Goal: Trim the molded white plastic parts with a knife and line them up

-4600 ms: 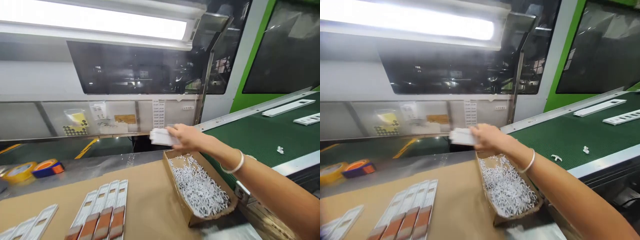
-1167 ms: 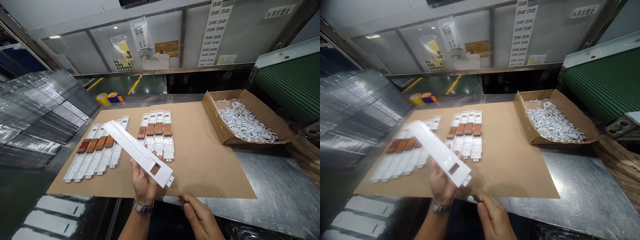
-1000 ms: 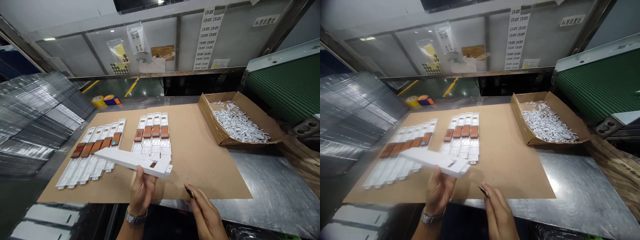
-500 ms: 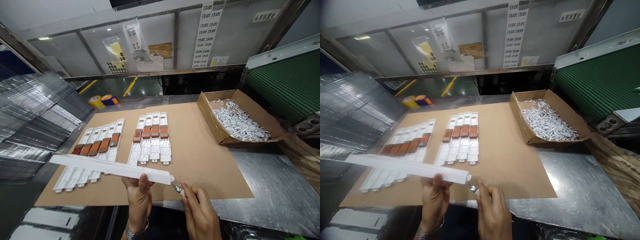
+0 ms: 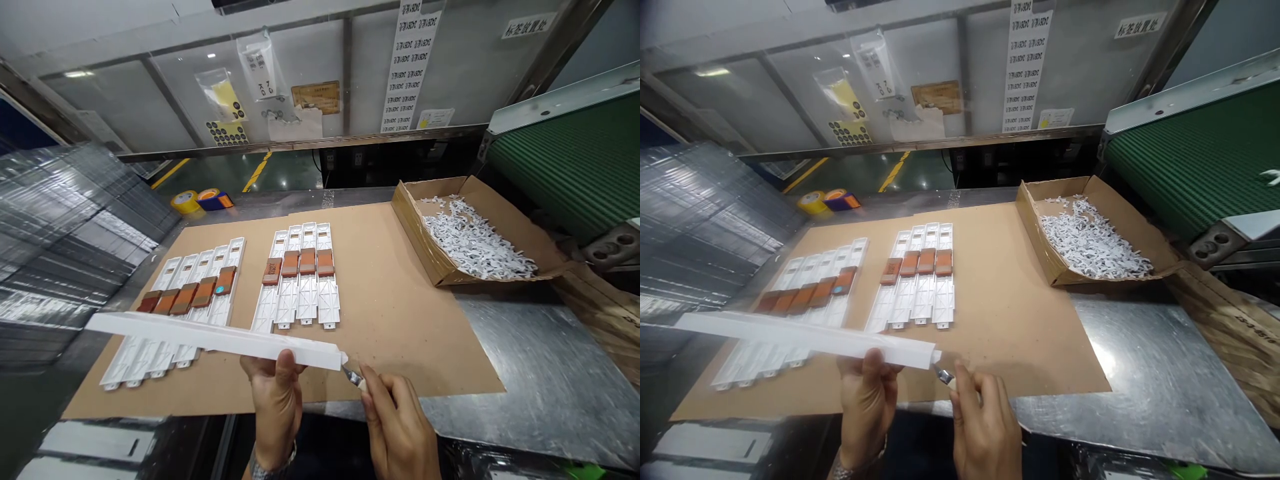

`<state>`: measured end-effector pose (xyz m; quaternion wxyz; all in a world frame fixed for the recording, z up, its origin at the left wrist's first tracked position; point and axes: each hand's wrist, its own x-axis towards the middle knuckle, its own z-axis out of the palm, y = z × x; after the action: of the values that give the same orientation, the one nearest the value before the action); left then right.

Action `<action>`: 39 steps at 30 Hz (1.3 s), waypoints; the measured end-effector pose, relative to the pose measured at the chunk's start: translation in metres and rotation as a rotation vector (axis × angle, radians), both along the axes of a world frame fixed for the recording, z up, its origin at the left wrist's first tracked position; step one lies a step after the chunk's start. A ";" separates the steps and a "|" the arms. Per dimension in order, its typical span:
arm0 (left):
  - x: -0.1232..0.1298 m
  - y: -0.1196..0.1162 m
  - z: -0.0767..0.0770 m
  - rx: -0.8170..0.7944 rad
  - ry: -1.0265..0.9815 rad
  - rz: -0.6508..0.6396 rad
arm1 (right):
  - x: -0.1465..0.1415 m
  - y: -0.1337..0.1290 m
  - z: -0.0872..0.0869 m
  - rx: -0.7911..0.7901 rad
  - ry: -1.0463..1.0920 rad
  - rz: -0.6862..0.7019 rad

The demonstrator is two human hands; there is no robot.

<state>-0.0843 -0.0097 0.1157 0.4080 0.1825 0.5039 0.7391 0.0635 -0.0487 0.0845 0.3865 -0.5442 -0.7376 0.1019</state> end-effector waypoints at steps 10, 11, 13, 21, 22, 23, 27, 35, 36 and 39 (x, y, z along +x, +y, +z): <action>0.000 -0.001 -0.003 -0.007 -0.003 -0.011 | 0.000 -0.001 -0.003 -0.027 0.013 0.008; 0.000 -0.001 -0.003 -0.012 -0.006 -0.008 | 0.000 -0.002 -0.003 -0.030 0.014 0.007; 0.000 -0.001 -0.002 -0.021 -0.012 -0.002 | 0.000 -0.002 -0.003 -0.037 0.014 0.009; -0.001 -0.002 -0.001 -0.028 -0.027 0.010 | 0.000 -0.001 -0.004 -0.015 -0.016 0.010; -0.001 -0.002 -0.001 -0.031 -0.028 0.006 | 0.000 -0.001 -0.004 -0.008 -0.022 0.006; -0.001 -0.002 -0.002 -0.035 -0.028 0.002 | -0.001 -0.002 -0.004 0.000 -0.028 0.000; 0.000 -0.002 -0.003 -0.039 -0.024 0.013 | -0.001 -0.002 -0.006 0.033 -0.050 -0.020; -0.003 -0.006 0.000 -0.042 -0.035 0.022 | 0.013 0.006 -0.013 0.048 -0.090 -0.036; -0.003 -0.006 0.000 -0.038 -0.034 0.020 | 0.014 0.006 -0.013 0.043 -0.077 -0.035; -0.002 -0.006 0.000 -0.038 -0.041 0.027 | 0.014 0.004 -0.009 0.057 -0.044 -0.022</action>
<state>-0.0867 -0.0159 0.1153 0.4114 0.1526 0.5121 0.7384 0.0776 -0.0447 0.0750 0.3864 -0.5431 -0.7427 0.0647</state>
